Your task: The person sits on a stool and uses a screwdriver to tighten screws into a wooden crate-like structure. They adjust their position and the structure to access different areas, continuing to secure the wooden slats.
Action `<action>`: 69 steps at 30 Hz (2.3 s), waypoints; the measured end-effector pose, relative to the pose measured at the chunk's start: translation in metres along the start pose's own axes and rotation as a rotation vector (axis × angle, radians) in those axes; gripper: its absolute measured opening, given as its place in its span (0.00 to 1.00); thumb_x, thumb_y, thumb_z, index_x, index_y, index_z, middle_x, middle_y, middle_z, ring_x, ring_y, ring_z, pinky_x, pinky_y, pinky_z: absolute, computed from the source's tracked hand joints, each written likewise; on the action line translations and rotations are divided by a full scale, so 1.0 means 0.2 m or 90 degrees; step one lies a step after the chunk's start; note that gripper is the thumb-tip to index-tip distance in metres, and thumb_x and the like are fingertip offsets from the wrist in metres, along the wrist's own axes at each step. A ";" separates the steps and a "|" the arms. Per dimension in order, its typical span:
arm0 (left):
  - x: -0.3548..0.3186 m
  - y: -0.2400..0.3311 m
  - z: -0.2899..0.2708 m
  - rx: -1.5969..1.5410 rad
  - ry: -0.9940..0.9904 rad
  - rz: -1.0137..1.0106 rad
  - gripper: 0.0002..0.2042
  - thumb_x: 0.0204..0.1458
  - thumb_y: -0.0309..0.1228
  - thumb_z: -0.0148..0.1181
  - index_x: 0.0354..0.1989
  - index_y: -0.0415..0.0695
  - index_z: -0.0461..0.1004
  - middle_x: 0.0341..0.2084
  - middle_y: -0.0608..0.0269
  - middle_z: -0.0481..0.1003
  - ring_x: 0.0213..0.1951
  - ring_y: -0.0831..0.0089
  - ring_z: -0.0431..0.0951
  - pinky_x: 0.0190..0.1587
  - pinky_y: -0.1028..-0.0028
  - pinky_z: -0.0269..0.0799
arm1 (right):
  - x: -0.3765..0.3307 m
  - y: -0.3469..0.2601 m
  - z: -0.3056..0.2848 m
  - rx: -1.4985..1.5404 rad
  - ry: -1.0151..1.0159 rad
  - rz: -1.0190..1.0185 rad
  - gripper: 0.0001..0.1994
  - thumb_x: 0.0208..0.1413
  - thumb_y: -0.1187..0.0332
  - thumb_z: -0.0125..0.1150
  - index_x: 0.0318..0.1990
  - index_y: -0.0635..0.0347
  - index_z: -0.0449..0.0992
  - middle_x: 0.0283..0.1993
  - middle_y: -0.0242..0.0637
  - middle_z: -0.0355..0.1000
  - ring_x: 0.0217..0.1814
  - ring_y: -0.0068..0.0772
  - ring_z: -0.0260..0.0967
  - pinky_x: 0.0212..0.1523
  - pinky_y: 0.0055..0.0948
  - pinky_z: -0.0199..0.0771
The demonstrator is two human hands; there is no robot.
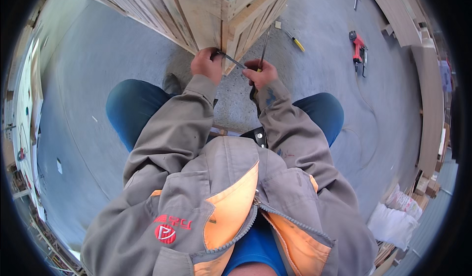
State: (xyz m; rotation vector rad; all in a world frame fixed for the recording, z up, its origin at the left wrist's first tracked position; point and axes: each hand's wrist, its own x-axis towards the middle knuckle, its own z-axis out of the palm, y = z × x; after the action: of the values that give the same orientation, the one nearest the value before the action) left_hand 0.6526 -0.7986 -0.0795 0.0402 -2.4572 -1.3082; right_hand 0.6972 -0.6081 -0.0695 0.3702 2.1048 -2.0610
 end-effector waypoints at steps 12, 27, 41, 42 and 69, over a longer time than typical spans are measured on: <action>0.00 0.00 0.00 -0.038 -0.006 -0.037 0.09 0.45 0.29 0.67 0.36 0.42 0.80 0.32 0.52 0.79 0.36 0.57 0.80 0.41 0.66 0.75 | -0.04 -0.02 0.04 -0.026 0.011 0.013 0.15 0.49 0.69 0.70 0.42 0.66 0.78 0.28 0.33 0.74 0.21 0.21 0.66 0.21 0.23 0.66; -0.01 0.04 -0.05 -0.079 -0.114 -0.108 0.15 0.46 0.33 0.66 0.43 0.42 0.79 0.38 0.53 0.80 0.42 0.60 0.81 0.47 0.69 0.75 | -0.08 -0.03 0.13 0.005 0.105 0.068 0.11 0.55 0.71 0.63 0.43 0.69 0.75 0.31 0.39 0.76 0.18 0.24 0.65 0.19 0.25 0.67; 0.04 0.20 0.18 -0.279 -0.214 -0.317 0.19 0.42 0.30 0.67 0.45 0.41 0.79 0.40 0.46 0.79 0.45 0.54 0.80 0.49 0.65 0.75 | 0.01 0.04 0.04 0.088 0.150 0.126 0.12 0.56 0.70 0.61 0.46 0.65 0.74 0.26 0.36 0.71 0.17 0.25 0.62 0.17 0.28 0.65; 0.04 0.26 0.18 -0.302 -0.244 -0.363 0.18 0.43 0.29 0.67 0.46 0.41 0.79 0.41 0.47 0.79 0.45 0.56 0.80 0.49 0.66 0.75 | 0.03 0.09 0.01 0.117 0.186 0.130 0.12 0.55 0.72 0.61 0.46 0.65 0.73 0.27 0.37 0.71 0.16 0.25 0.62 0.16 0.28 0.65; 0.02 0.27 -0.16 -0.557 0.037 -0.449 0.06 0.54 0.23 0.55 0.39 0.40 0.68 0.23 0.60 0.75 0.20 0.77 0.71 0.19 0.74 0.64 | -0.06 0.25 0.28 0.496 -0.494 0.336 0.17 0.60 0.67 0.46 0.55 0.58 0.69 0.52 0.39 0.71 0.52 0.35 0.70 0.54 0.36 0.72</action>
State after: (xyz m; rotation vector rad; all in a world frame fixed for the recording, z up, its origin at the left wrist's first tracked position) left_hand 0.6674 -0.7941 -0.0175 0.7461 -1.6479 -2.5050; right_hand 0.7211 -0.6648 -0.1150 0.1396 0.6512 -2.0955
